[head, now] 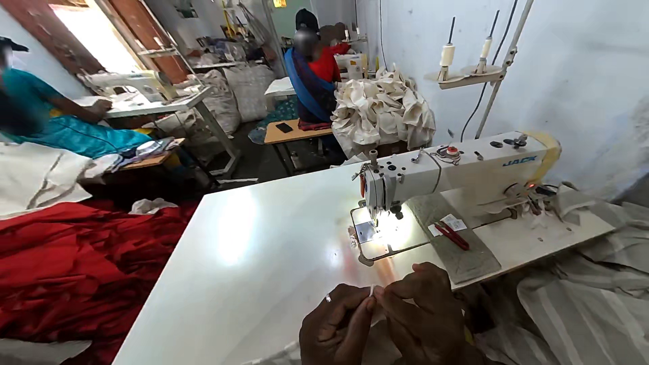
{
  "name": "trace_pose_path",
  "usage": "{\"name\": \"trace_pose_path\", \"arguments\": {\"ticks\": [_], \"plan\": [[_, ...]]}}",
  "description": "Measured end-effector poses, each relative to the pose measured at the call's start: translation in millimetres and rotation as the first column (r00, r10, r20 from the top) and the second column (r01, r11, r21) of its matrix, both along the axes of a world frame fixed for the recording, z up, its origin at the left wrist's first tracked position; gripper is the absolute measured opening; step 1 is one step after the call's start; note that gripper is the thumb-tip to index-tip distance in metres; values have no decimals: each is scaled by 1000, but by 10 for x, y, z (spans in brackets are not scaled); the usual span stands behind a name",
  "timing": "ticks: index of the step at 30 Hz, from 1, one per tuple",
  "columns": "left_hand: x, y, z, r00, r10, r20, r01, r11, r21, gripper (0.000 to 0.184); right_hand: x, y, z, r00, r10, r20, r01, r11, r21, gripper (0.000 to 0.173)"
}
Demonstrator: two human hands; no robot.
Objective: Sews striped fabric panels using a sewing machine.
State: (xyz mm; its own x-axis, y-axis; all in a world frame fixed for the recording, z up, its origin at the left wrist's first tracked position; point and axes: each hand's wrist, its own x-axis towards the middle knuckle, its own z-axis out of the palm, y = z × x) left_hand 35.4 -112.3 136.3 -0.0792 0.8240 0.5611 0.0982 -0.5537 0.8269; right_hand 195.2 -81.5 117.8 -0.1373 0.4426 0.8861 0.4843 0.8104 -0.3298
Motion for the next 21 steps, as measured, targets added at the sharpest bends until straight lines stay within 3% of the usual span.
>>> {"name": "trace_pose_path", "arguments": {"ticks": [3,5,7,8,10,11,13,15,17,19,21], "plan": [[21,17,-11,1000,-8,0,8,999,34,11,101,30,105,969,184,-163,-217,952,-217,21],[23,19,-10,999,-30,-36,32,998,59,15,129,86,180,942,234,-240,-296,917,-266,12],[-38,45,-14,993,24,-118,-12,995,99,16,136,116,222,964,162,-211,-202,962,-184,3],[-72,63,-23,977,128,-168,-106,986,132,14,131,100,231,984,74,-164,-92,990,-106,3],[-104,111,-47,905,363,-221,-321,925,203,33,109,-28,239,997,-73,-7,74,996,47,8],[-83,119,-37,891,401,-214,-362,910,201,42,75,-109,219,994,-85,62,78,991,107,8],[7,46,60,951,280,-132,-273,960,65,46,-13,-180,125,992,-37,119,13,981,191,2],[15,-35,161,997,72,2,-71,995,-66,43,-50,-131,100,991,-73,112,44,970,241,3],[-124,-60,211,993,-114,-13,113,992,-61,29,-26,-50,139,983,-156,98,126,957,261,5],[-187,-54,230,984,-155,-84,154,988,-19,20,-9,-10,152,978,-163,128,131,964,230,7],[-216,-37,198,989,-116,-88,115,993,-15,14,-18,26,131,996,-16,92,2,989,151,8]]}}
